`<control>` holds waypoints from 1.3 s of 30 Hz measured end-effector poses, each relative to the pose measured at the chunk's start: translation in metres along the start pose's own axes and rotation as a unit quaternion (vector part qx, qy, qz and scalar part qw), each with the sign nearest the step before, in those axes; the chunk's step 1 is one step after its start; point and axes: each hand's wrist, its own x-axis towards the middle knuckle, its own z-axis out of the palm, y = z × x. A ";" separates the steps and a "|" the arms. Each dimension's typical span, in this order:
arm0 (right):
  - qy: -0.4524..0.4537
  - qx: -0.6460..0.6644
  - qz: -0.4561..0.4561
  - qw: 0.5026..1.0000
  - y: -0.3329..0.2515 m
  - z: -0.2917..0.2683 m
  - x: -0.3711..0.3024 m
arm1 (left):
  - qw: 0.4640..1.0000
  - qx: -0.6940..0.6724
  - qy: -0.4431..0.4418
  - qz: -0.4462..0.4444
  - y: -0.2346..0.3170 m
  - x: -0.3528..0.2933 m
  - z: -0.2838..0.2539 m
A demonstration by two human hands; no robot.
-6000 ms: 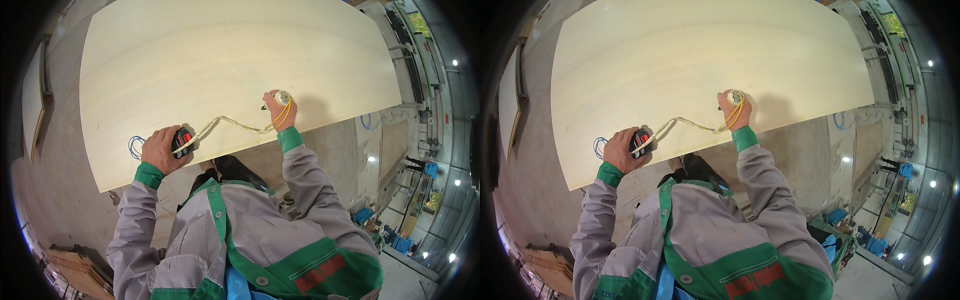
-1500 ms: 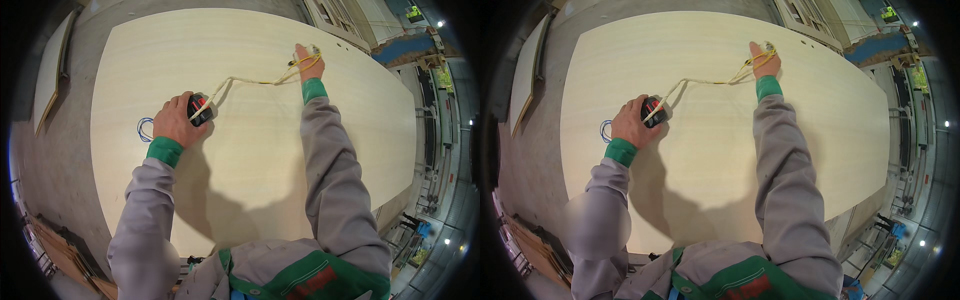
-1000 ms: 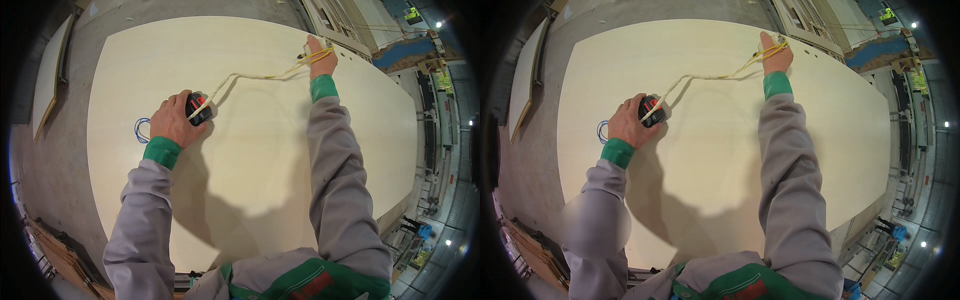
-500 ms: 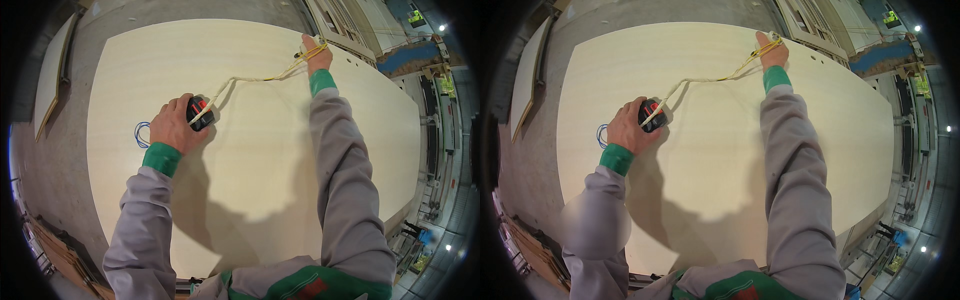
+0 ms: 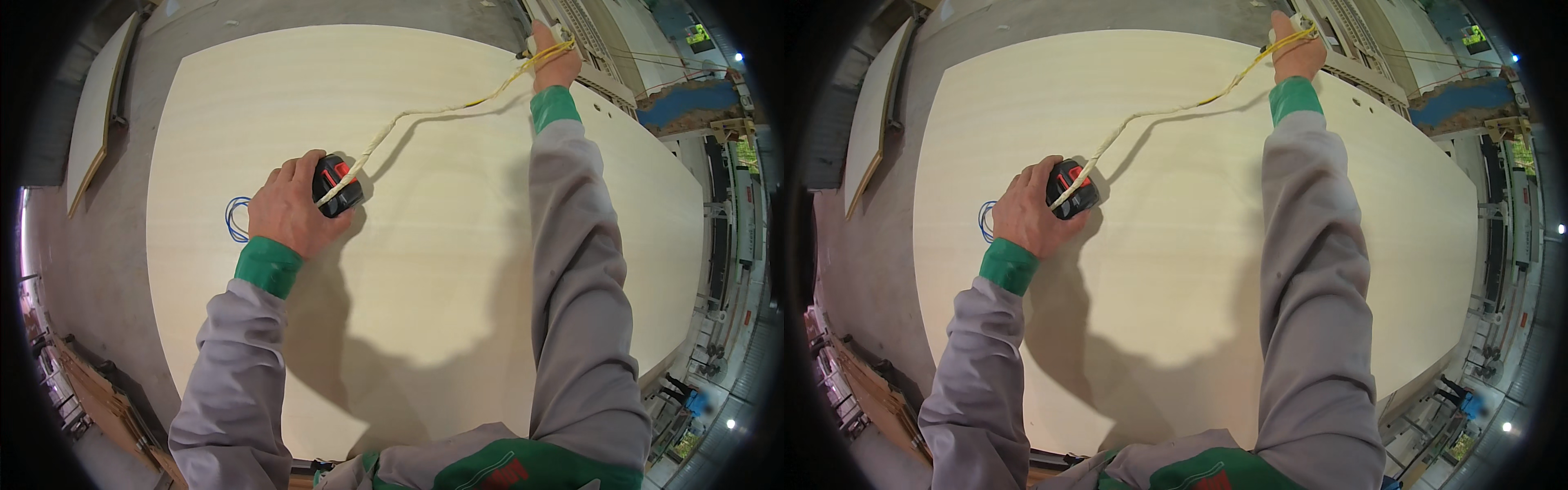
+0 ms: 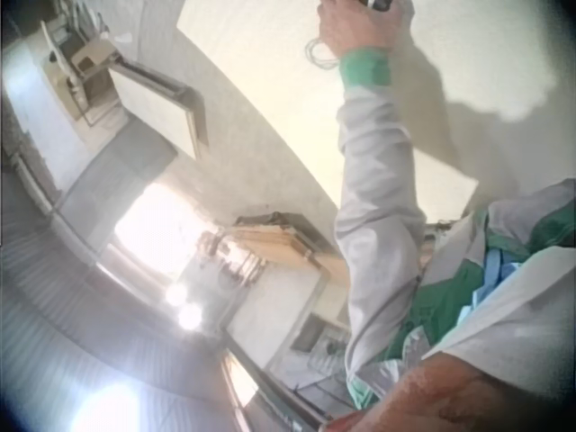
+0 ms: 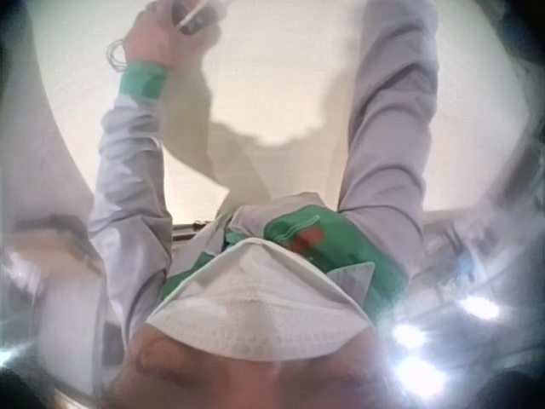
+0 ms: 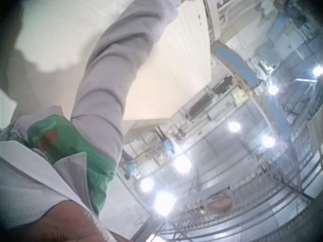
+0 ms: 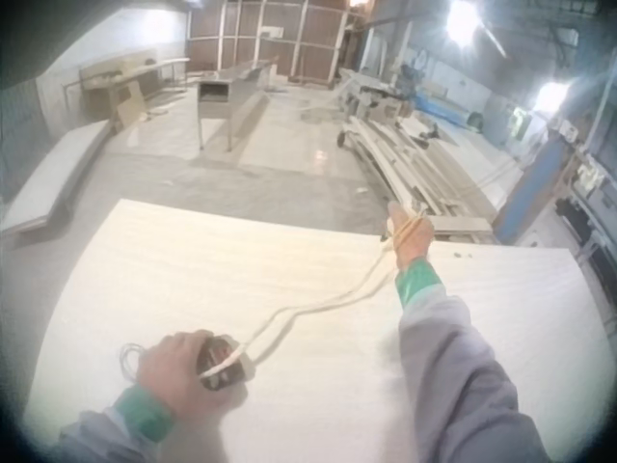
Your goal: The person walks through a workshop and uses a tape measure to measure the length of a large white board placed on a workbench. The person holds the tape measure with both hands and extends it along the board's surface.
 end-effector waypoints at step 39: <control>0.057 -0.078 0.188 0.977 -0.451 -0.204 -0.786 | 0.913 -0.001 -0.232 0.335 -0.283 -0.458 -0.171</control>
